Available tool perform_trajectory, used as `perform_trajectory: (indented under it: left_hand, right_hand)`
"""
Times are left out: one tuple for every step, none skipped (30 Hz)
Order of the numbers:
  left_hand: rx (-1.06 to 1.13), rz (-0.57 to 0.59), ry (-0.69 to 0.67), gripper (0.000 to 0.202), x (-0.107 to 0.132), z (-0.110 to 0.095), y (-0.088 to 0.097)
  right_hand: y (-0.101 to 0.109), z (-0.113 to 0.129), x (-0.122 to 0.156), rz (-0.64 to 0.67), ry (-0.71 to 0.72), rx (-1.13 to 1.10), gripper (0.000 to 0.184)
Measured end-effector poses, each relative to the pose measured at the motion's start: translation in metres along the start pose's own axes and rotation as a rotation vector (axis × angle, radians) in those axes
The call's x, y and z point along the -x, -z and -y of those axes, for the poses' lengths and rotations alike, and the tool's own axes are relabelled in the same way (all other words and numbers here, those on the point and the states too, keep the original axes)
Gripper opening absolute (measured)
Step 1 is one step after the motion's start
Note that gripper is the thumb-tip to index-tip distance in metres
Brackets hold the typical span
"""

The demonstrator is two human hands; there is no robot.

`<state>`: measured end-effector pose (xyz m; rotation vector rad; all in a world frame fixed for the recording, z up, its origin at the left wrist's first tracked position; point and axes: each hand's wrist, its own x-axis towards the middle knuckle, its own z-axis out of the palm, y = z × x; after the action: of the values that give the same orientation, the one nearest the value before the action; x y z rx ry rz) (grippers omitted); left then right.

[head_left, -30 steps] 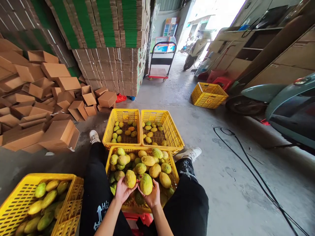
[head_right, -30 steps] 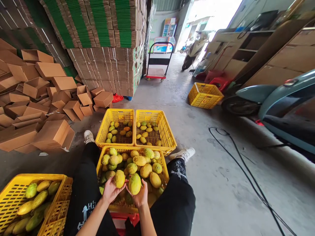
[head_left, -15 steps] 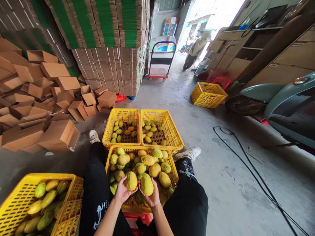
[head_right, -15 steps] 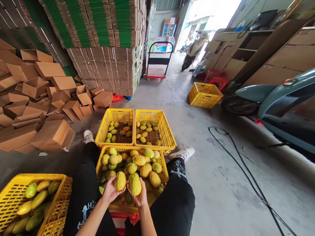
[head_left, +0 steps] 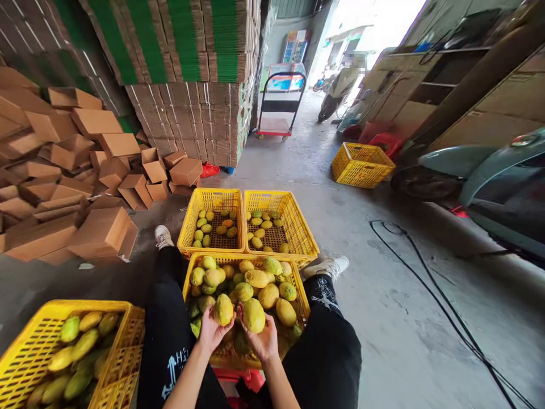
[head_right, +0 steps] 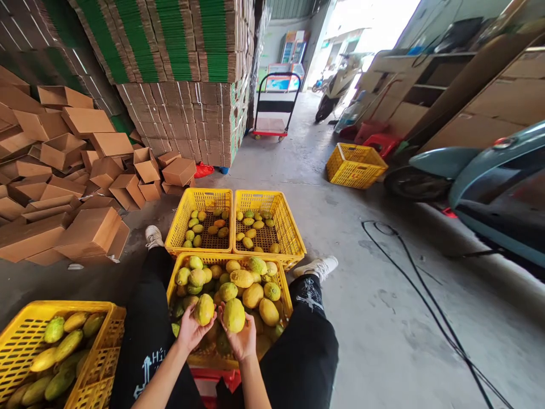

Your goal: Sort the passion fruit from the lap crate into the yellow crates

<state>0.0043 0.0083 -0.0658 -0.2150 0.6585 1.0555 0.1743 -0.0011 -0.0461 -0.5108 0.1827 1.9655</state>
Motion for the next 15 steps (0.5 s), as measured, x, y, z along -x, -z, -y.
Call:
perform_trajectory:
  left_hand:
    - [0.019, 0.02, -0.013, 0.043, -0.001, -0.001, 0.002]
    - [0.037, 0.043, -0.023, 0.043, -0.001, -0.002, 0.003]
    - [0.053, 0.07, -0.031, 0.043, -0.001, -0.003, 0.003]
    - [0.064, 0.097, -0.037, 0.043, 0.0, -0.004, 0.002]
    - [0.069, 0.119, -0.038, 0.043, 0.001, -0.006, 0.001]
    - [0.065, 0.133, -0.033, 0.043, 0.003, -0.007, -0.001]
    - [0.054, 0.135, -0.023, 0.042, 0.005, -0.008, -0.004]
    - [0.034, 0.129, -0.006, 0.043, 0.007, -0.008, -0.006]
    - [0.007, 0.11, 0.013, 0.043, 0.009, -0.007, -0.009]
    - [-0.023, 0.086, 0.032, 0.044, 0.01, -0.006, -0.011]
    - [-0.052, 0.062, 0.046, 0.045, 0.011, -0.005, -0.012]
    - [-0.075, 0.044, 0.053, 0.046, 0.011, -0.003, -0.013]
    - [-0.09, 0.034, 0.055, 0.046, 0.011, -0.001, -0.014]
    - [-0.099, 0.034, 0.056, 0.046, 0.011, 0.0, -0.014]
    - [-0.103, 0.04, 0.057, 0.045, 0.011, 0.001, -0.014]
  right_hand:
    - [-0.002, 0.0, 0.001, 0.023, 0.003, -0.002, 0.034]
    - [-0.003, 0.001, 0.002, 0.036, 0.008, -0.008, 0.034]
    - [-0.005, 0.001, 0.003, 0.037, 0.014, -0.019, 0.034]
    - [-0.005, 0.001, 0.003, 0.024, 0.02, -0.033, 0.033]
    - [-0.005, 0.0, 0.003, 0.0, 0.022, -0.045, 0.032]
    - [-0.005, 0.0, 0.003, -0.034, 0.014, -0.049, 0.032]
    - [-0.004, -0.001, 0.003, -0.074, -0.002, -0.041, 0.03]
    - [-0.002, -0.002, 0.002, -0.115, -0.021, -0.021, 0.029]
    - [0.0, -0.003, 0.002, -0.149, -0.04, 0.005, 0.027]
    - [0.001, -0.003, 0.002, -0.175, -0.056, 0.032, 0.025]
    - [0.003, -0.004, 0.002, -0.191, -0.068, 0.054, 0.024]
    - [0.004, -0.005, 0.001, -0.198, -0.073, 0.068, 0.023]
    - [0.004, -0.005, 0.001, -0.2, -0.074, 0.075, 0.024]
    - [0.004, -0.005, 0.001, -0.2, -0.076, 0.077, 0.025]
    - [0.004, -0.005, 0.001, -0.198, -0.078, 0.078, 0.026]
